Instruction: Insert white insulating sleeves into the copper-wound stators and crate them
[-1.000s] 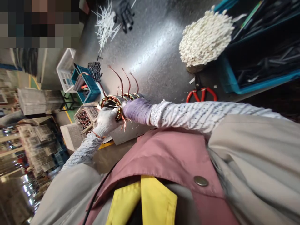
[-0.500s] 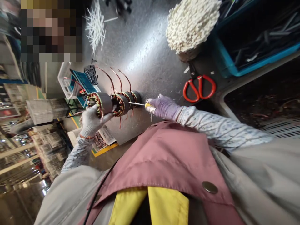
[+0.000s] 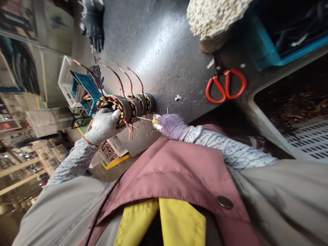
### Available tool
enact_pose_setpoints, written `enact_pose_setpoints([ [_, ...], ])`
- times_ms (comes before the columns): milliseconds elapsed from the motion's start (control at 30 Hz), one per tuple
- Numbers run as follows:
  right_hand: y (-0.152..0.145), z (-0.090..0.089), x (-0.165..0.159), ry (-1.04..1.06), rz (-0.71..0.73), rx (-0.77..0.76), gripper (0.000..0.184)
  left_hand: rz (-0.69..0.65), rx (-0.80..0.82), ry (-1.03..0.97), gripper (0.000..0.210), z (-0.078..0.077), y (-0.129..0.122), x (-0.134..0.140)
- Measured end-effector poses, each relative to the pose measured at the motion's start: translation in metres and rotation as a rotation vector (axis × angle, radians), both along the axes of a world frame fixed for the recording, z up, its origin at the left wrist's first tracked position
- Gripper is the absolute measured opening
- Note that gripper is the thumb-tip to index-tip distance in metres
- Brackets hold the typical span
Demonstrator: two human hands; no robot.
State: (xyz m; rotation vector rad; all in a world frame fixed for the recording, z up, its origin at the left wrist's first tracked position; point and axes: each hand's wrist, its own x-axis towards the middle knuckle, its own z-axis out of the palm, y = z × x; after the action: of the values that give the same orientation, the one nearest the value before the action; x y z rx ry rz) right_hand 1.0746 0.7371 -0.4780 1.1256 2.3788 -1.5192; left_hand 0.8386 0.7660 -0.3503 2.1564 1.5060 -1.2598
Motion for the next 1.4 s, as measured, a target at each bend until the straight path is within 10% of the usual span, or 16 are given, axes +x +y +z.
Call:
enact_pose_setpoints([
  [700,-0.017,-0.005,-0.006,0.189,-0.233,-0.251,0.038,0.038,0.242,0.023,0.060,-0.013,-0.016,0.003],
  [867,-0.015,-0.002,-0.006,0.099,-0.342,0.027,0.040,-0.009,0.250,0.027,0.059,-0.014,-0.017,0.001],
  [1033,-0.016,0.001,-0.008,0.273,-0.284,-0.177,0.041,0.002,0.252,0.031,0.059,-0.013,-0.019,0.003],
  [1400,-0.012,0.002,-0.001,-0.029,-0.094,-0.002,0.048,0.043,0.250,0.038,0.055,-0.012,-0.022,0.005],
])
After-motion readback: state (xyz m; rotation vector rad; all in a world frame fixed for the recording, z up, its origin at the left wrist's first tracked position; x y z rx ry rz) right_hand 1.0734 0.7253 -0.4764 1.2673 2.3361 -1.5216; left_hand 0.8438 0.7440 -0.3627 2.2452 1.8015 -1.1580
